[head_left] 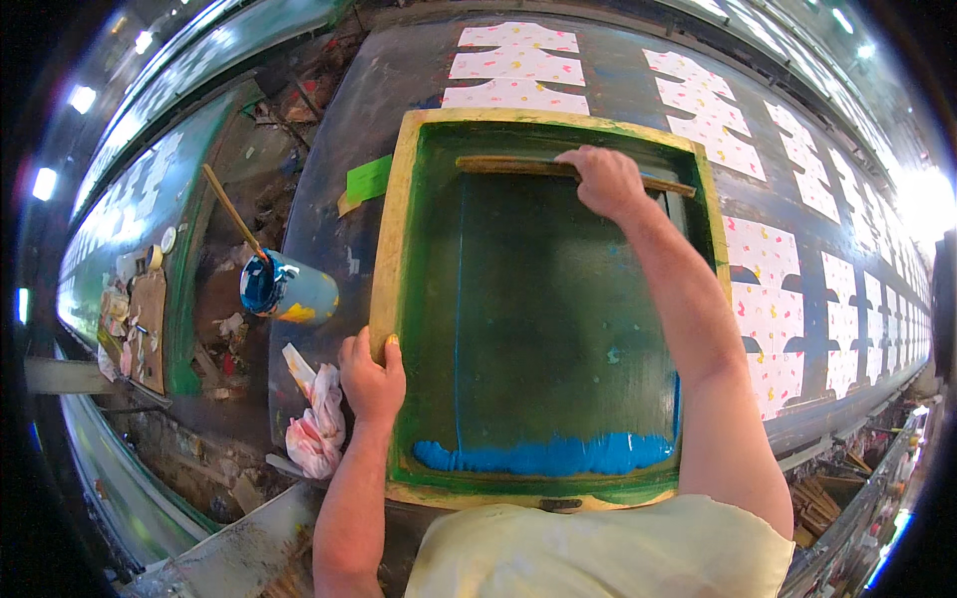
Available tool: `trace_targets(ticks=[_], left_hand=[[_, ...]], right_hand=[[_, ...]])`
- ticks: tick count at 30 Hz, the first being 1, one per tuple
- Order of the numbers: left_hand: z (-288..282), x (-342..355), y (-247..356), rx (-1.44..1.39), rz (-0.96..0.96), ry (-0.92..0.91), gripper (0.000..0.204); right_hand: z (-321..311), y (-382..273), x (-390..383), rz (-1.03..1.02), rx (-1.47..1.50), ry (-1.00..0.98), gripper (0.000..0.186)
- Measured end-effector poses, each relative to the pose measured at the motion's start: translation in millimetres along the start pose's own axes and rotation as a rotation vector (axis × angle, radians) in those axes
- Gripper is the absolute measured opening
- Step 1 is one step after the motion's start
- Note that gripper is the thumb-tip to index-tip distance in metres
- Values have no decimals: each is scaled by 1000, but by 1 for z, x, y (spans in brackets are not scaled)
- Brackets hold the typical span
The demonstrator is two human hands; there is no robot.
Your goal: The person positions a screen printing frame over a work surface, pours blue ink onto the screen, and uses a squeegee to pull the ink across the mesh. The person repeats the squeegee motion multiple times to spread the ink evenly.
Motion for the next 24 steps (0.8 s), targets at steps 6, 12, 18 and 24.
trace_targets(ticks=[6, 12, 18, 24], left_hand=[[0, -1, 4, 74, -6, -26, 45], [2, 2, 5, 111, 0, -21, 46], [1, 4, 7, 74, 15, -11, 46], [2, 8, 4, 44, -17, -32, 51]], right_hand=[[-5, 23, 29, 7, -9, 20, 55], [-7, 18, 15, -33, 9, -156, 61], [-15, -39, -74, -122, 66, -179, 50], [-27, -110, -211, -98, 130, -201, 46]])
Point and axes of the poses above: each hand's wrist, its own x-axis towards the middle knuckle, its own z-axis out of the palm, y = z × x, the point moved 9 cm from there along x, towards the middle knuckle, and after that the axes turned 4 degrees about x, right-handed, at the moved point
